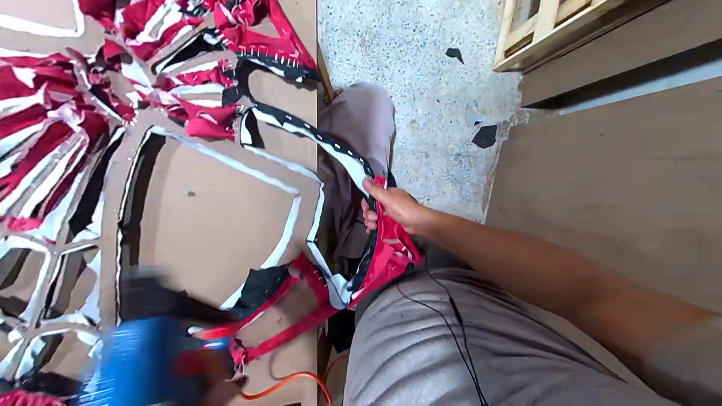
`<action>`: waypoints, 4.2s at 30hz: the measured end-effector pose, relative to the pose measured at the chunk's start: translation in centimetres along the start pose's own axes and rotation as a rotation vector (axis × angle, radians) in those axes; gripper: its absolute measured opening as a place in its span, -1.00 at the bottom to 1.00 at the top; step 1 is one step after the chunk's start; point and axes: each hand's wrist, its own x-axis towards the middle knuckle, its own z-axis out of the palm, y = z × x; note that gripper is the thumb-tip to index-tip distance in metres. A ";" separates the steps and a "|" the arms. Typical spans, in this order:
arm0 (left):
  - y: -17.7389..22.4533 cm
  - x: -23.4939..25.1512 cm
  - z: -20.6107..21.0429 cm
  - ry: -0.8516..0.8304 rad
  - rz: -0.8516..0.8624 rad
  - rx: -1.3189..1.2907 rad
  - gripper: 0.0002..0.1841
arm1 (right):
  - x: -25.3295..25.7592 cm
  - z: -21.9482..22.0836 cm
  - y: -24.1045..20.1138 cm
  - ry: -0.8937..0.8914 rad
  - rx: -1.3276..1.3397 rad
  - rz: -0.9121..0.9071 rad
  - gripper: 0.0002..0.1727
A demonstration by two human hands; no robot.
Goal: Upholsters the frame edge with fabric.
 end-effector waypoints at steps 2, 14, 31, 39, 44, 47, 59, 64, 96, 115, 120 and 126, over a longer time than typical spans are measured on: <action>-2.7 -3.5 5.0 0.034 -0.144 -0.023 -0.51 | 0.2 0.0 0.2 -0.001 -0.008 -0.011 -0.29; -7.5 -2.2 16.4 -0.058 -0.324 0.418 -0.65 | 0.2 -0.2 -0.1 0.003 0.013 -0.002 -0.31; -5.0 -0.6 17.5 -0.116 -0.294 0.580 -0.65 | -0.1 -0.2 -0.3 -0.009 -0.004 -0.001 -0.30; -4.4 0.7 18.5 -0.091 -0.315 0.594 -0.66 | 0.2 -0.4 -0.2 -0.022 0.015 0.004 -0.31; -3.7 1.5 19.2 -0.080 -0.293 0.610 -0.68 | 0.4 -0.7 0.0 -0.043 0.050 0.007 -0.33; -3.7 1.9 19.7 -0.068 -0.282 0.603 -0.68 | 0.4 -0.7 0.0 -0.052 0.055 0.000 -0.34; -1.9 3.6 21.8 -0.010 -0.360 0.574 -0.73 | 0.6 -1.3 0.0 -0.079 -0.001 -0.041 -0.28; -1.2 4.6 22.0 -0.008 -0.392 0.553 -0.71 | 0.2 -1.8 -0.9 -0.120 -0.089 -0.017 -0.19; 2.1 9.1 25.0 0.097 -0.499 0.526 -0.73 | 1.6 -5.3 -3.0 -0.103 -0.268 -0.009 -0.31; 3.8 11.6 25.1 0.097 -0.525 0.549 -0.75 | 0.9 -6.0 -4.3 -0.199 -0.255 0.063 -0.03; 4.6 9.7 23.1 0.117 -0.545 0.445 -0.66 | 0.3 -5.4 -4.9 -0.147 -0.276 0.137 -0.02; 1.4 1.5 16.3 0.130 -0.552 0.144 -0.59 | -2.9 -5.1 -2.6 -0.252 -0.384 0.164 -0.44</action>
